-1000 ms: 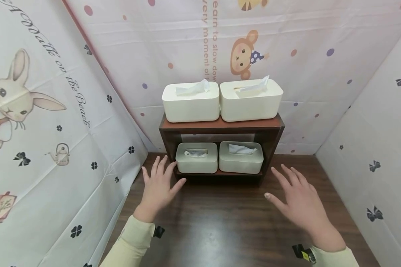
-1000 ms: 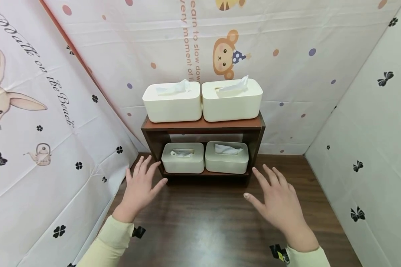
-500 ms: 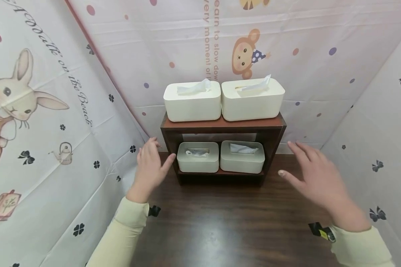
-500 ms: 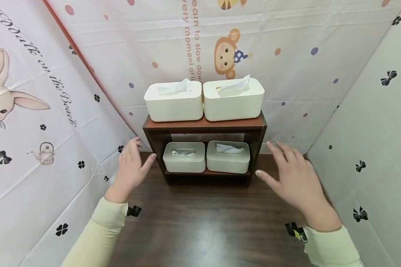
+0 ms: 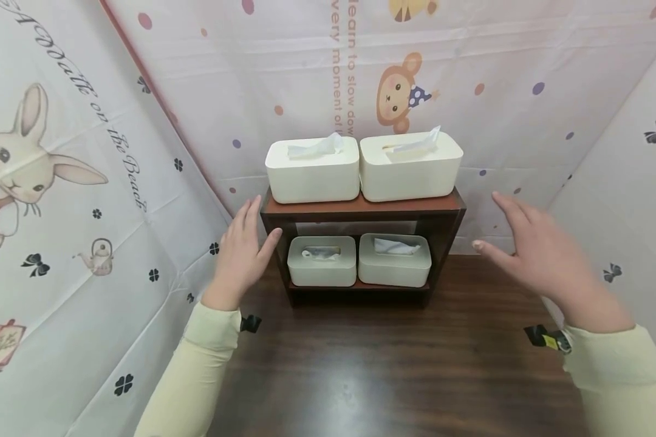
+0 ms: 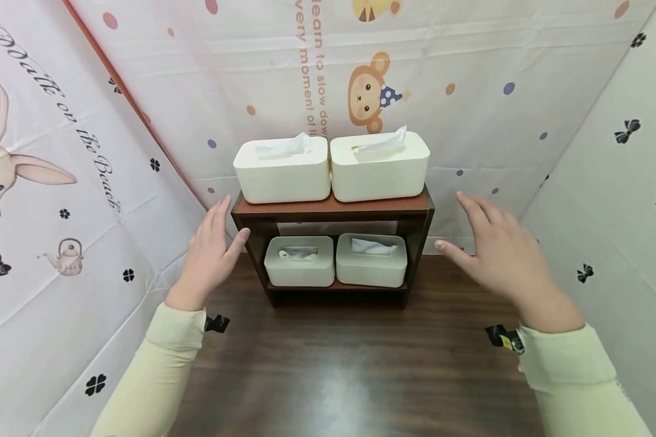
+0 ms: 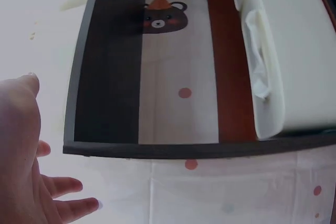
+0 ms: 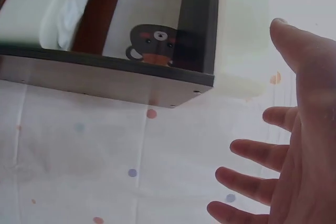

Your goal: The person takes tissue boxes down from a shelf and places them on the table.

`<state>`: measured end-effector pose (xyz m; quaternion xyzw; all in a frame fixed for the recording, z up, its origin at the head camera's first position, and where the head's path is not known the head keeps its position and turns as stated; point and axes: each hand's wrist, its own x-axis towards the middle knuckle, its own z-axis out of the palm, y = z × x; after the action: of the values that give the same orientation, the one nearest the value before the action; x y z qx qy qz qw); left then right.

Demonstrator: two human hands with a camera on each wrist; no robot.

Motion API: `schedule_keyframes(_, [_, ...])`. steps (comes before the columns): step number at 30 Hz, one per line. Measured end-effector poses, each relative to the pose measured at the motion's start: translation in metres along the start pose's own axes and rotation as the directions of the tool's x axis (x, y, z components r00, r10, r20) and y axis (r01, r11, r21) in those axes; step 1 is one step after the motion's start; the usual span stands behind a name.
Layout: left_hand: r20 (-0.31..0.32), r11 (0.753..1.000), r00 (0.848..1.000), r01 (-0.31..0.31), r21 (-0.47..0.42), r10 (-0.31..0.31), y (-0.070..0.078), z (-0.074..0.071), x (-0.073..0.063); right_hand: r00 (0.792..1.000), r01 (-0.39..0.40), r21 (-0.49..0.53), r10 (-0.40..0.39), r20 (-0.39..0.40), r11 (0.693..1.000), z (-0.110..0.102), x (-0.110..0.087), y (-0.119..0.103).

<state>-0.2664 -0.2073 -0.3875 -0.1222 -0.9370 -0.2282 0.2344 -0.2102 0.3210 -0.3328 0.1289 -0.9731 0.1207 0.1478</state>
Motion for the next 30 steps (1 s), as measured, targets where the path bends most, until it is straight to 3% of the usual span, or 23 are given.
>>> schedule_keyframes(14, [0.088, 1.0, 0.996, 0.022, 0.0, -0.022, 0.004, 0.004, 0.017, 0.999, 0.033, 0.04, -0.033, -0.003, 0.999, -0.034, 0.055, -0.005])
schedule_keyframes(23, [0.115, 0.999, 0.993, 0.04, 0.009, -0.041, 0.005, 0.008, 0.021, 0.997, -0.014, 0.131, 0.004, 0.075, 0.991, -0.062, 0.096, -0.012])
schedule_keyframes(30, [0.138, 0.998, 0.989, 0.062, -0.007, -0.06, 0.006, 0.005, 0.025, 0.994, 0.003, 0.109, -0.014, 0.106, 0.994, -0.072, 0.125, -0.022])
